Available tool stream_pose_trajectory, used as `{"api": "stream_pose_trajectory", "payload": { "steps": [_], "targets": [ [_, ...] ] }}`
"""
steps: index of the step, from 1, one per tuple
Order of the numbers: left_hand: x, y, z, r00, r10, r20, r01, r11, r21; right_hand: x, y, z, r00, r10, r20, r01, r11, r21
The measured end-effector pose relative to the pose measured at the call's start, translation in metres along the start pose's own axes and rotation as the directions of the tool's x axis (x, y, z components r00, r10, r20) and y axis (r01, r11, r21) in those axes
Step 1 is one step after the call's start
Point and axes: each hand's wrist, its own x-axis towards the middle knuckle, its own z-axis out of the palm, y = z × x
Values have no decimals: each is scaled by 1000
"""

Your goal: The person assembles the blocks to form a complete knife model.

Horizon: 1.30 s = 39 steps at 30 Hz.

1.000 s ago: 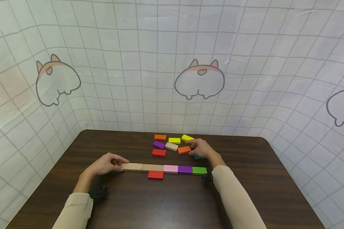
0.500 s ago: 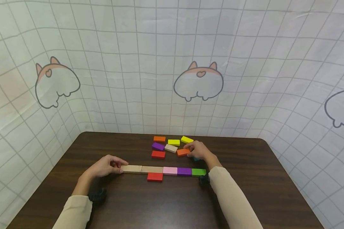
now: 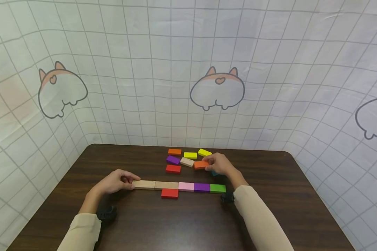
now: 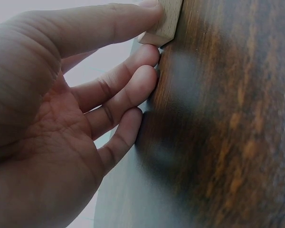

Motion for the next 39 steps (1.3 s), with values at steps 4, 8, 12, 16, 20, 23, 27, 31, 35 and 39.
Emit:
{"api": "stream_pose_trajectory", "payload": {
  "steps": [4,8,12,16,20,23,27,31,35,39],
  "targets": [
    [0,-2,0,1000,-2,-3,2,1000,7,-6,-1,-2,999,-41,2,41,999,-3],
    [0,-3,1,1000,-9,-5,9,1000,13,-12,-2,-4,997,-81,7,81,997,-13],
    [0,-4,1,1000,-3,-8,4,1000,14,-18,-3,-6,994,-108,13,109,994,-27],
    [0,-3,0,1000,7,-6,-7,1000,10,-25,-5,-8,993,-113,14,114,993,-33],
    [-1,-2,1,1000,7,-5,-7,1000,4,-33,-8,-8,993,-115,29,116,992,-42],
    [-1,-2,1,1000,6,-6,-6,1000,2,-39,-11,-7,990,-132,38,135,989,-64],
    [-1,0,1,1000,8,-5,-8,1000,3,-50,-16,-4,987,-158,37,160,984,-81],
    [-1,0,0,1000,8,-2,-8,1000,0,-61,-21,1,983,-179,44,182,981,-67],
    [-1,1,0,1000,9,0,-9,1000,-2,-72,-24,7,975,-216,43,218,975,-45],
    [-1,1,-1,1000,14,1,-14,1000,-1,-80,-28,12,970,-238,41,238,971,-13]
  ]
}}
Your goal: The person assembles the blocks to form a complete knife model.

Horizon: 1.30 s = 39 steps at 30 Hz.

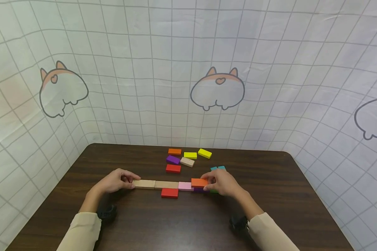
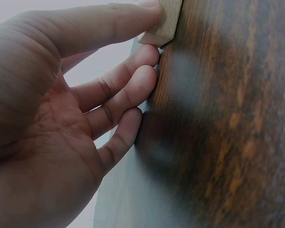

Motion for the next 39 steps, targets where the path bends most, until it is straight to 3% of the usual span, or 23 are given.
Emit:
{"api": "stream_pose_trajectory", "payload": {
  "steps": [11,24,39],
  "targets": [
    [0,0,-1,1000,-17,-1,17,1000,5,-10,-15,15,998,47,37,-46,998,-40],
    [0,-1,0,1000,-2,6,2,1000,-8,-12,-24,27,998,-5,66,8,999,-41],
    [0,-1,0,1000,-4,2,4,1000,0,-12,-27,33,996,56,75,-53,998,-45]
  ]
}}
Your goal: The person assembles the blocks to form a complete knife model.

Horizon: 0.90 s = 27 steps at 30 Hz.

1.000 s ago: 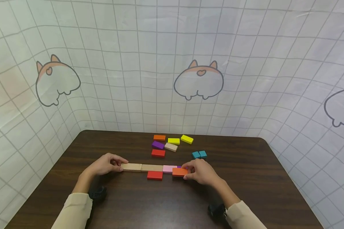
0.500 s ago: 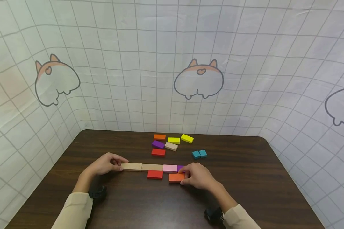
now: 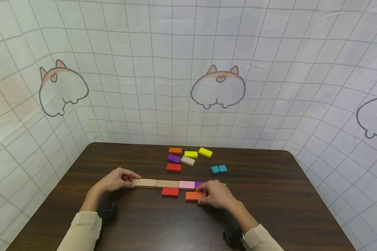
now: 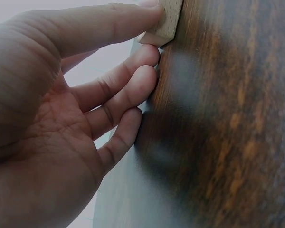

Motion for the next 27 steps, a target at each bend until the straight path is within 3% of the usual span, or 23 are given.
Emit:
{"api": "stream_pose_trajectory", "payload": {
  "steps": [27],
  "targets": [
    [1,-2,0,1000,-6,5,6,1000,-2,8,-7,6,999,28,-35,-28,1000,4]
  ]
}}
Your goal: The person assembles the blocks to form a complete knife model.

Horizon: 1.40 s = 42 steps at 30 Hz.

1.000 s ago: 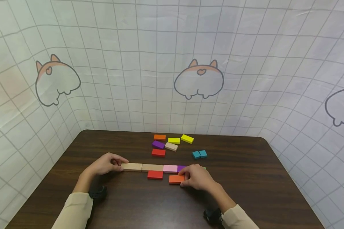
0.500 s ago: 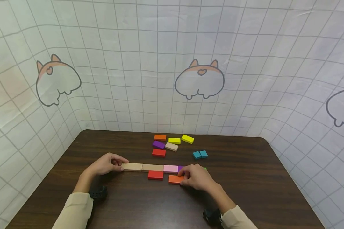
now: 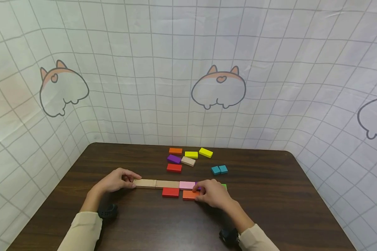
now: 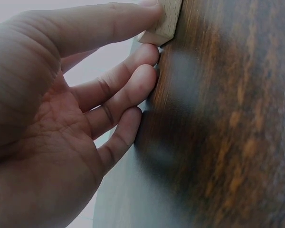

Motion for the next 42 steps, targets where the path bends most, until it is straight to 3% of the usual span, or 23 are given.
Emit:
{"api": "stream_pose_trajectory", "payload": {
  "steps": [23,42],
  "targets": [
    [0,1,0,1000,-19,-6,19,1000,10,12,-4,5,1000,-13,-17,13,1000,-16],
    [-2,5,-1,1000,-1,-5,1,1000,-11,13,-5,2,997,-72,4,72,997,-9]
  ]
}}
